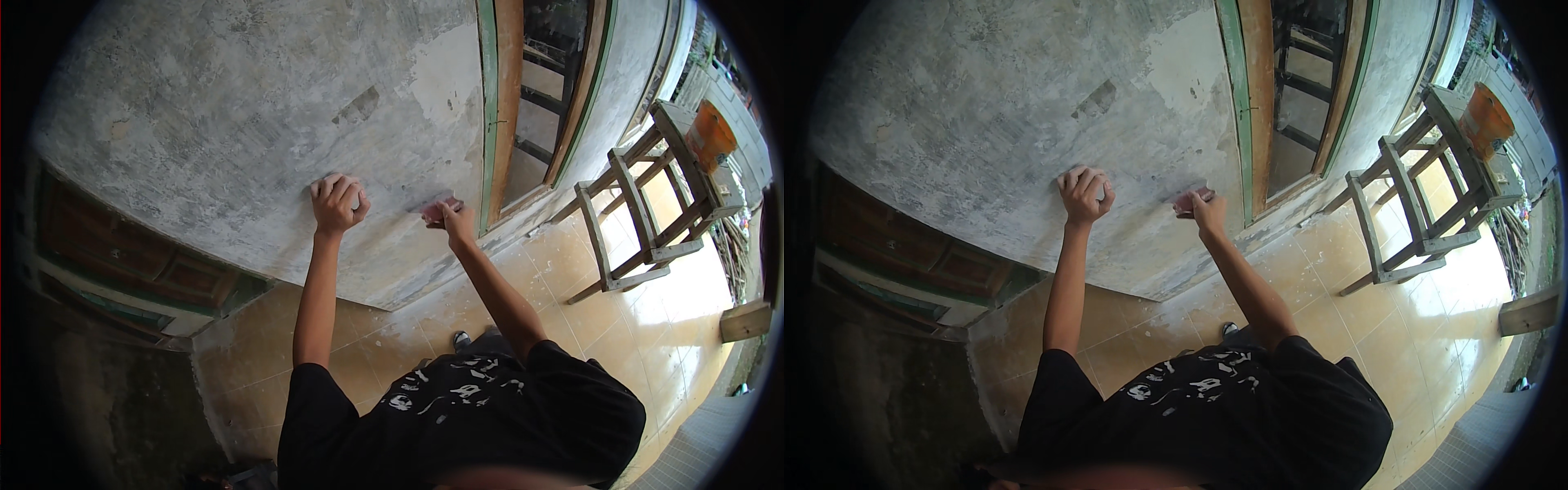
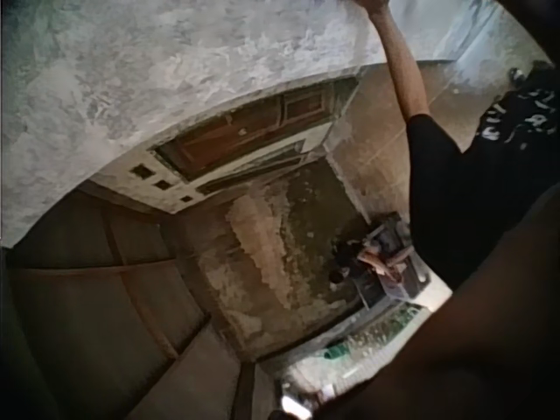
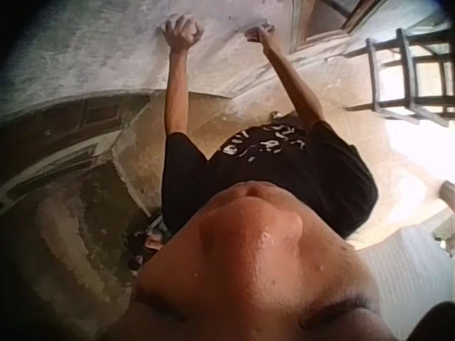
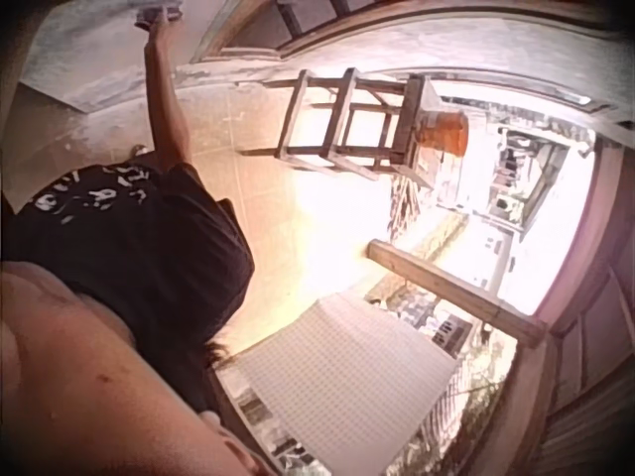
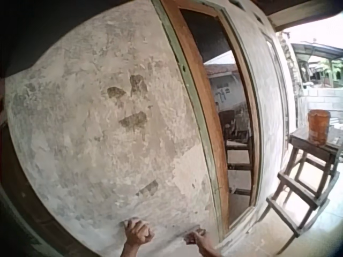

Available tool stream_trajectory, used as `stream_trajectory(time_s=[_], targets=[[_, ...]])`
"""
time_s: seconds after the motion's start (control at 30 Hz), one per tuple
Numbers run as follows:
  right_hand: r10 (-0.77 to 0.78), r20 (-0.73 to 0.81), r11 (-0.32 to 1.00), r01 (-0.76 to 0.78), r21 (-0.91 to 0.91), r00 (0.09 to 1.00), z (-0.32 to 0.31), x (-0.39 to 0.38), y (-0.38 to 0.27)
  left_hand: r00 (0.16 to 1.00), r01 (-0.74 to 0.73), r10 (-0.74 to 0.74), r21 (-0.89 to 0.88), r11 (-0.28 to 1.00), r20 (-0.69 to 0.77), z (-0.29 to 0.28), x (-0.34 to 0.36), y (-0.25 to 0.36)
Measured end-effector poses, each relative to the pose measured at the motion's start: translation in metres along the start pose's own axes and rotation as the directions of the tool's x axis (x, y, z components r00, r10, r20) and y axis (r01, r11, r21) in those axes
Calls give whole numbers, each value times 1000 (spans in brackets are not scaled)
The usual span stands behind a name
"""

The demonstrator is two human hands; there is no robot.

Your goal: The person applies wall putty to a concrete wall surface using a putty knife or scraper, occasionally dipping the tool into a bucket of compound.

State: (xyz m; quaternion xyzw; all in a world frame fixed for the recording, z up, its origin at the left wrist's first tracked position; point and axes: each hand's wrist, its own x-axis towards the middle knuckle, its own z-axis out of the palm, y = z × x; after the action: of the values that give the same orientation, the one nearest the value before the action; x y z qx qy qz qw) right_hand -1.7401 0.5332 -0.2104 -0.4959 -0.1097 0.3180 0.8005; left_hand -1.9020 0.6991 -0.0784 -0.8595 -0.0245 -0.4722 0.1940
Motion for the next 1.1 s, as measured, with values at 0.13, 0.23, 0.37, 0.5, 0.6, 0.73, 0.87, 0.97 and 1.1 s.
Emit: stream_trajectory(time_s=[0.13, 0.23, 0.37, 0.5, 0.6, 0.73, 0.87, 0.97, 1.1], targets=[[-251, 173, 968, 250, 28, 952, 53, -32, -89, 1000, -2, 2, -9, 1000, -14, 0, -1, -1], [-475, 131, 876, 481, -20, 870, 75, -36, -110, 1000, 8, -8, -22, 1000, -6, -3, 1, -1], [-397, 143, 918, 391, 65, 907, 65, -14, -73, 1000, -4, 4, -67, 998, 1, -6, 0, -3], [-240, 69, 928, 250, -278, 968, -2, -7, 32, 1000, -9, 11, -141, 990, 12, -7, 0, -5], [113, -98, 912, -143, -385, 989, -61, -35, 80, 1000, 14, -9, -219, 976, 21, -15, 3, -3], [151, 18, 937, -137, -323, 988, -63, -53, 67, 998, 62, -53, -357, 932, 36, -26, 8, -1], [153, 231, 987, -138, -81, 961, -35, -67, 16, 987, 153, -162, -464, 872, 19, -35, -5, 14], [116, 294, 992, -127, 18, 949, -24, -79, -17, 839, 514, -513, -571, 640, 180, -40, -26, 53], [52, 314, 991, -87, 97, 948, -29, -80, -24, 558, 820, -583, -497, 283, 590, -41, -44, 115]])
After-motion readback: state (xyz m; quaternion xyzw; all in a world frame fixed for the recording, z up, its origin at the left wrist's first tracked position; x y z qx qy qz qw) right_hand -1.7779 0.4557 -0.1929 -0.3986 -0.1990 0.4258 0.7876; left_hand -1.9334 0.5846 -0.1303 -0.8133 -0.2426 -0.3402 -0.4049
